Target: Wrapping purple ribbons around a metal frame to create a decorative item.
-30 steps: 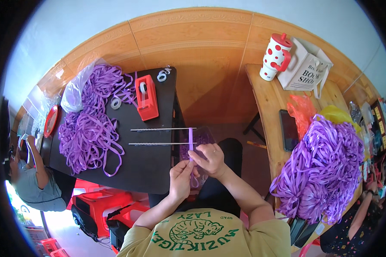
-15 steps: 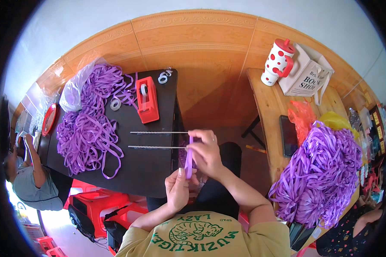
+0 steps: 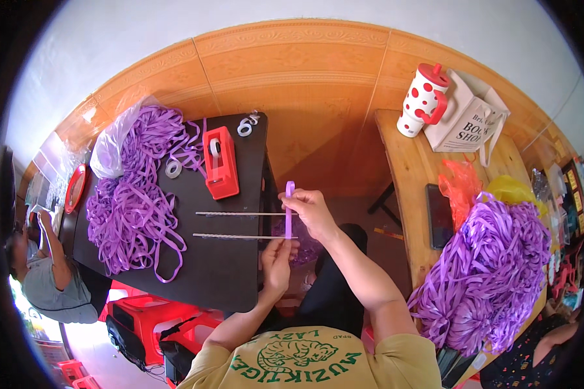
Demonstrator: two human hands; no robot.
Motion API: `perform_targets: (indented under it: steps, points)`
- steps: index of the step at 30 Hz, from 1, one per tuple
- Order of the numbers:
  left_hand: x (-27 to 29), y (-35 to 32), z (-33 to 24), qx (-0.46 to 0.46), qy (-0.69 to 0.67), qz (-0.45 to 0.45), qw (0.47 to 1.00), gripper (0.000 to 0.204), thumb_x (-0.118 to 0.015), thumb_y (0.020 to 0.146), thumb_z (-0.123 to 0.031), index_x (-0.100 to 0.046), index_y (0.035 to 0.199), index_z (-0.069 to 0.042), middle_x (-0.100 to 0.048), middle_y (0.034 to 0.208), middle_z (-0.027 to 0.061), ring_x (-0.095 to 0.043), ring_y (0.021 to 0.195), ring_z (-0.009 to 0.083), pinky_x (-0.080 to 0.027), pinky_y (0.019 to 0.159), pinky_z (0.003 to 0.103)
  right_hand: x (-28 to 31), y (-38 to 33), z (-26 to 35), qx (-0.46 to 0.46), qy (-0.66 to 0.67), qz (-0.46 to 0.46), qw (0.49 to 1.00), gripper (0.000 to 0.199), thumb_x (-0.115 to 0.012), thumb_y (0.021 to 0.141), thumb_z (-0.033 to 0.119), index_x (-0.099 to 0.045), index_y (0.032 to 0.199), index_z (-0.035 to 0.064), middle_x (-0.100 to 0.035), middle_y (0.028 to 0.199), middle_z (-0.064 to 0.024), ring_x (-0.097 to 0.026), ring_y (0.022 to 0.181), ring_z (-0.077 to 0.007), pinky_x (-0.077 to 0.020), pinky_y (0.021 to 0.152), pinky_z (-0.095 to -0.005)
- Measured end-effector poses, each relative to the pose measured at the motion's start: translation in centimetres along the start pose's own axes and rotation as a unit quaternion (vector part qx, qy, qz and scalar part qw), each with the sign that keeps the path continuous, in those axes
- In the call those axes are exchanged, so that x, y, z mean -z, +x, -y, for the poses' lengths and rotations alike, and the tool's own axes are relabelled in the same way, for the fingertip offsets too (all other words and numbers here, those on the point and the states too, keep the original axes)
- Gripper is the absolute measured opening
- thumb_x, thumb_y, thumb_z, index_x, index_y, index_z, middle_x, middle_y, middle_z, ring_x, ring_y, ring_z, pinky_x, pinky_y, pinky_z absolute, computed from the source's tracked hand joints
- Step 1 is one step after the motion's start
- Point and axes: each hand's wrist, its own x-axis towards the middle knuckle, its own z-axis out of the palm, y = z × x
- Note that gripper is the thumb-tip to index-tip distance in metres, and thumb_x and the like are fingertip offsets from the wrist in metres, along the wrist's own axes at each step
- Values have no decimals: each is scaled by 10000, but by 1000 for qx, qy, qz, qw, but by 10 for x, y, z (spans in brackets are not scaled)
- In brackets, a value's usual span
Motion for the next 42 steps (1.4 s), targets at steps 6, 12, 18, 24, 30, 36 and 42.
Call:
perform_targets:
  steps: [6,12,18,24,30,36,42]
  points:
    - [-17,33,-8,-190,28,-53,980,421,-489,907,17,-453,1325,-19,-560,1168,70,-538,1000,122,-428,860,248,0,1,-2,-96,43,-11,994,132,-604,847,63,-684,864,-40,-664,949,-118,-593,778,-131,-471,733,-264]
    - [-18,42,-9,-201,102,-67,972,327,-503,877,49,-568,1192,-8,-540,1177,120,-522,1115,211,-429,941,306,8,-19,-31,-175,118,-55,976,161,-535,845,60,-652,803,-42,-644,770,-104,-626,733,-181,-510,689,-327]
    - [-12,36,-10,-118,-21,-10,993,159,-527,879,16,-662,962,36,-591,1133,80,-552,1015,146,-461,832,258,16,-51,-56,-225,174,-57,957,103,-572,827,102,-645,770,58,-618,752,-30,-573,676,-131,-413,585,-262]
    - [-12,22,-10,-64,-175,22,982,142,-543,872,7,-676,923,14,-636,1060,124,-576,994,176,-415,906,288,6,-97,-39,-31,60,-108,992,164,-595,847,57,-637,995,3,-607,851,-30,-573,848,-102,-444,737,-230]
    - [-9,16,-8,-53,-221,27,973,152,-538,870,12,-681,921,-2,-643,1066,146,-584,1005,198,-426,912,313,-8,-102,-27,93,-133,-44,986,212,-626,800,-15,-600,1010,-31,-511,881,-4,-541,860,-80,-421,728,-203]
    - [-9,10,-8,-36,-224,21,974,165,-520,874,16,-672,937,11,-650,1051,145,-599,967,188,-447,888,301,-22,-105,-22,119,-213,-67,968,93,-620,803,8,-590,883,-29,-586,776,-93,-568,717,-121,-444,634,-261]
    - [-11,0,-20,-15,-201,-1,979,188,-499,885,5,-645,1000,33,-647,1057,144,-600,954,171,-451,864,275,-28,-108,-33,75,-108,-92,987,55,-563,865,19,-596,850,-21,-604,714,-31,-532,653,-71,-416,581,-217]
